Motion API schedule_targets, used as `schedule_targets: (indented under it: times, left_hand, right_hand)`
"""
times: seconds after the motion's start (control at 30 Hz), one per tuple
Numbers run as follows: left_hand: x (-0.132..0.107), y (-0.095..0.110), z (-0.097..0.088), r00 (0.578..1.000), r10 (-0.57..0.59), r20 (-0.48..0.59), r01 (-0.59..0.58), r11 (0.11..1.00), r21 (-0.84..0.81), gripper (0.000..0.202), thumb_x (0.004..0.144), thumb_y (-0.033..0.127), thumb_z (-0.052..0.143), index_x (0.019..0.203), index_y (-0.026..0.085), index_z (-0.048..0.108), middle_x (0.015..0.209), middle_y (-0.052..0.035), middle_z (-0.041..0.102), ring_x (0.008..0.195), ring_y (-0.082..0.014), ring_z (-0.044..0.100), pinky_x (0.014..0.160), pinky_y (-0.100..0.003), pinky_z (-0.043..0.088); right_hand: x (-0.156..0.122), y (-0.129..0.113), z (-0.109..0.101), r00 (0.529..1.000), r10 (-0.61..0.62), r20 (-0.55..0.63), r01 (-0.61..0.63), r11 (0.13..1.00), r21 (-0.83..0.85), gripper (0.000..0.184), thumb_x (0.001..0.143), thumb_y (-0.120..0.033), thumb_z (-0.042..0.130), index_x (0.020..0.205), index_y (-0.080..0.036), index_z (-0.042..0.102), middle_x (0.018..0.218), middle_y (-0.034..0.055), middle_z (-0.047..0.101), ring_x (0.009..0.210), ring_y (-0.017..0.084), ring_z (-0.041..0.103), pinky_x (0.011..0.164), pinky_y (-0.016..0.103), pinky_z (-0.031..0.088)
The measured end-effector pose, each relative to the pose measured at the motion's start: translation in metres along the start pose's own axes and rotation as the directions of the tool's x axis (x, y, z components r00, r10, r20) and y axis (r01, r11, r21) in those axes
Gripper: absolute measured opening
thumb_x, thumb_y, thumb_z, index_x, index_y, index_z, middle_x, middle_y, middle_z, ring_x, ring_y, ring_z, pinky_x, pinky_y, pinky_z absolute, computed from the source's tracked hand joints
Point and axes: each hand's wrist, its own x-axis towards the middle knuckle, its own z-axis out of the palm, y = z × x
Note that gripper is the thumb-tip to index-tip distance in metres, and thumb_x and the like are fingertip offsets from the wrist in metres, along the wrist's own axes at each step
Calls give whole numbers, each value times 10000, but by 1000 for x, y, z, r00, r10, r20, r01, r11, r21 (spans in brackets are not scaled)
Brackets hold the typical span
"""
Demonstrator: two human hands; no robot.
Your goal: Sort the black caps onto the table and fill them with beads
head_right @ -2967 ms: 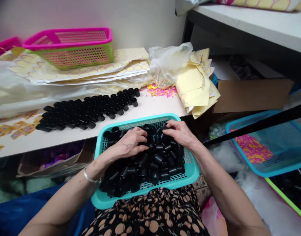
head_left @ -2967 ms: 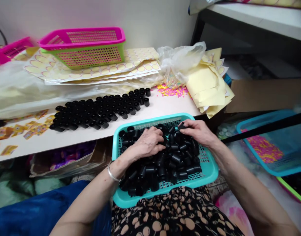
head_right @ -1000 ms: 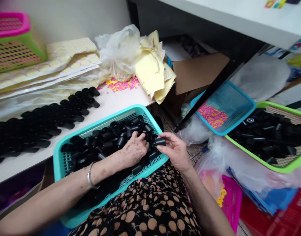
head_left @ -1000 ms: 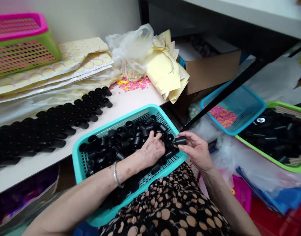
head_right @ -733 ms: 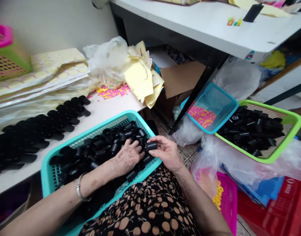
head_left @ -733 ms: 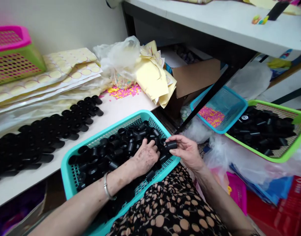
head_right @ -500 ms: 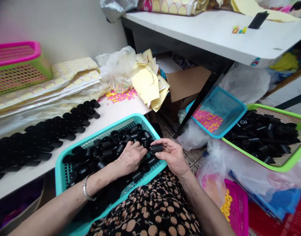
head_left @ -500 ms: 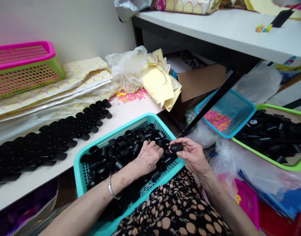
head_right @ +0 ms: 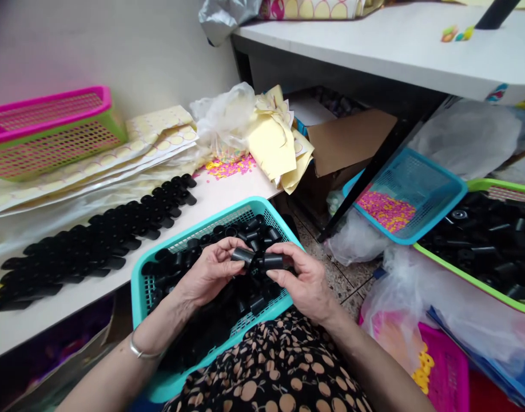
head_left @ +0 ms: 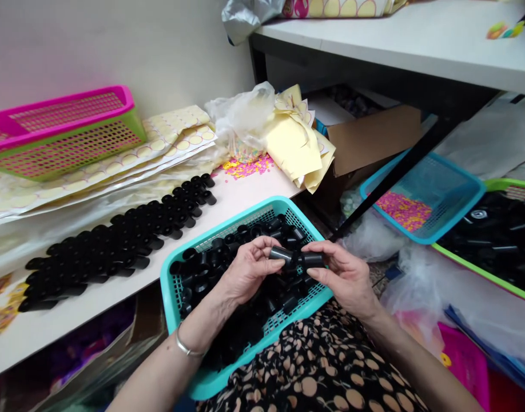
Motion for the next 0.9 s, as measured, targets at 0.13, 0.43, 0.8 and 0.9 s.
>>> schedule_targets:
  times: [0.13, 0.43, 0.8, 0.9]
  left_hand:
    - [-3, -1, -1, 997, -64, -41, 57, 986, -157, 372, 594, 146, 804, 927, 129, 639, 785, -8, 642, 646, -83, 598, 633, -198, 511]
    - [-3, -6, -4, 996, -80, -46, 69, 976, -207, 331, 570, 114, 812, 872, 120, 676, 775, -16, 658, 650, -92, 625, 666, -210, 547]
    - [-5, -6, -7, 998, -40, -41, 31, 981, -191, 322, 540, 117, 824, 836, 104, 696, 740, -22, 658, 626, -105, 622, 649, -231, 548]
    - [-5, -7, -3, 998, -30, -64, 18, 984, -177, 322, 528, 131, 831, 824, 96, 707, 720, -29, 663, 612, -109, 619, 628, -225, 531]
  right_hand:
    - [0, -5, 9, 995, -100, -11, 98, 989, -108, 311, 803, -177, 644, 1096, -273, 603, 1100, 45, 618, 1031, 207, 585, 890, 354, 482]
    - [3, -8, 12, 968, -251, 4, 238, 911, -336, 356, 805, -146, 627, 1131, -281, 578, 1079, 43, 631, 997, 205, 597, 895, 363, 475]
    - [1, -1, 15, 987, -163, 13, 158, 938, -310, 340, 809, -171, 639, 1123, -295, 592, 1059, 36, 620, 918, 189, 625, 848, 340, 510]
    - [5, 1, 20, 970, -240, 47, 239, 888, -392, 390, 823, -171, 624, 1181, -320, 578, 1065, 32, 640, 978, 197, 616, 874, 337, 509]
